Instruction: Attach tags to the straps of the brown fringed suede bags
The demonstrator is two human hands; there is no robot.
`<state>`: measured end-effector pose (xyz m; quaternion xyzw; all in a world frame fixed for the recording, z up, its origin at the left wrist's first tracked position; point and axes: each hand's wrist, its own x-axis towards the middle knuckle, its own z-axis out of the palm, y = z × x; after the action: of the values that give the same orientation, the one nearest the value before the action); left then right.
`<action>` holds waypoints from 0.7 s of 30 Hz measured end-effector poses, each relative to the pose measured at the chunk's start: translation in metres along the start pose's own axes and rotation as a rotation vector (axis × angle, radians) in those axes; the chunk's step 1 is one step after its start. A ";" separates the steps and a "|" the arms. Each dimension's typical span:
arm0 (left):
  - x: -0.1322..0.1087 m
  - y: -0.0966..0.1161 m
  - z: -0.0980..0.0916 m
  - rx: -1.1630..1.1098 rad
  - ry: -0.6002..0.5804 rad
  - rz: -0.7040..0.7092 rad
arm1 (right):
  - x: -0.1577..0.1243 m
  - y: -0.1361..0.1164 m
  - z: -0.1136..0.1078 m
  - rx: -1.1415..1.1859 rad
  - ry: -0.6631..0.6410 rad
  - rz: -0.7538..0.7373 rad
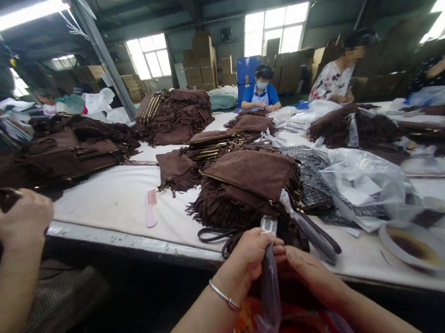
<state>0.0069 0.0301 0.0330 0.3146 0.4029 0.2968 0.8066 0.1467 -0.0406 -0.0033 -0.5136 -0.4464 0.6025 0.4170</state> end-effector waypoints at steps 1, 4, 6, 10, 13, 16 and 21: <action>0.004 -0.002 0.004 -0.011 0.022 0.019 | -0.011 0.004 0.005 0.046 -0.077 0.020; 0.018 -0.008 0.018 -0.028 0.082 0.088 | -0.036 0.015 0.020 0.157 -0.162 0.083; 0.028 -0.010 0.024 -0.022 0.110 0.117 | -0.041 0.018 0.024 0.216 -0.126 0.119; 0.043 -0.010 0.026 0.030 0.130 0.141 | -0.034 0.013 0.020 0.255 0.043 0.149; 0.046 -0.012 0.023 0.089 0.140 0.178 | -0.020 0.001 0.012 0.173 0.131 0.139; 0.045 -0.016 0.019 0.150 0.136 0.191 | -0.002 -0.010 0.005 0.145 0.197 0.123; 0.043 -0.017 0.008 0.258 0.101 0.208 | 0.017 -0.012 0.000 0.082 0.219 0.084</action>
<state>0.0391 0.0487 0.0046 0.4401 0.4430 0.3399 0.7032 0.1453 -0.0209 0.0043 -0.5770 -0.3515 0.5775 0.4583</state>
